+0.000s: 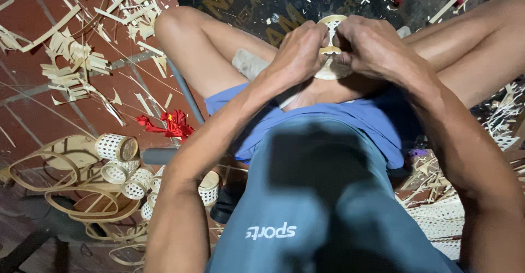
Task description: The person sits on the floor and uses shears to trim excess bamboo strips from the edge of a round woven bamboo disc, rotating it as they cut. They then set the disc down, pick up a bamboo rim, and press and fit the woven disc into the rim with both hands.
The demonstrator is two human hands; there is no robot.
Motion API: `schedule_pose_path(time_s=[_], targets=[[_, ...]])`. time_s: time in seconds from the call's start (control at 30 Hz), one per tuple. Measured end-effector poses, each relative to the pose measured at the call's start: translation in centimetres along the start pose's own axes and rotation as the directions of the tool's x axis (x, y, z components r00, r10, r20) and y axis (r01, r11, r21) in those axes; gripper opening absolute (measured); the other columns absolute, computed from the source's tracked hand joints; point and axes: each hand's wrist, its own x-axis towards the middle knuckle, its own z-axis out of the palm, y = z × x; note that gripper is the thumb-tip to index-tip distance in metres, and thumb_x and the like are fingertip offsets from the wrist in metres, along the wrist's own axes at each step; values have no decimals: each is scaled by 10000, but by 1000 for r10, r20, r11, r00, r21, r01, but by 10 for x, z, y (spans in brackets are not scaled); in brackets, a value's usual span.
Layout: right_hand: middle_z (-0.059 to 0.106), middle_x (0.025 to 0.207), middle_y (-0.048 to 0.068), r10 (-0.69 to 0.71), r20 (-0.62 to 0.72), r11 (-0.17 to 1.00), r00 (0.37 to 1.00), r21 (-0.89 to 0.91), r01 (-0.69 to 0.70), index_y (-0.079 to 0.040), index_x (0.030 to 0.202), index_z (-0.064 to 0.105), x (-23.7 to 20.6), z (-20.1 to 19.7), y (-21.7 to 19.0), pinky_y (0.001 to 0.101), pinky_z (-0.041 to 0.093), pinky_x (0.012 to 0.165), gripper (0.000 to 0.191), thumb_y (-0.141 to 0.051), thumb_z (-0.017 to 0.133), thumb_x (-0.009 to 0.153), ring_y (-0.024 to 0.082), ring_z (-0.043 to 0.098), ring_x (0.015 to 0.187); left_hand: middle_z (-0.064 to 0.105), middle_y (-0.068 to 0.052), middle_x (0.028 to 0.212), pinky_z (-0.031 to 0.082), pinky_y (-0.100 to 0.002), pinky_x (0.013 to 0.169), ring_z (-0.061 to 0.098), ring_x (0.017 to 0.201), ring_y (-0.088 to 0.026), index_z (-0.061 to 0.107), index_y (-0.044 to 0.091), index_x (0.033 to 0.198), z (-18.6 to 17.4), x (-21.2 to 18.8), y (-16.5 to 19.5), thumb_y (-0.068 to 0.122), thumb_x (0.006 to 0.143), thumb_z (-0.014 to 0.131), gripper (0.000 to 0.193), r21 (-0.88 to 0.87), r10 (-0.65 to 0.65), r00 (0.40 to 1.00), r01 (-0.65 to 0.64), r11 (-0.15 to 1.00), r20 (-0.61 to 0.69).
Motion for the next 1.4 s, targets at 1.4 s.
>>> schedule_pose_path(time_s=[1.4], targets=[[625, 821, 51, 314, -66, 847, 947, 471, -247, 10, 1028, 653, 11, -7, 13, 310, 500, 678, 204, -95, 788, 917, 125, 591, 767, 702, -83, 713, 553, -323, 647, 671, 665, -119, 724, 19, 864, -12, 35, -4, 177, 718, 824, 237, -251, -268, 961, 243, 937, -70]])
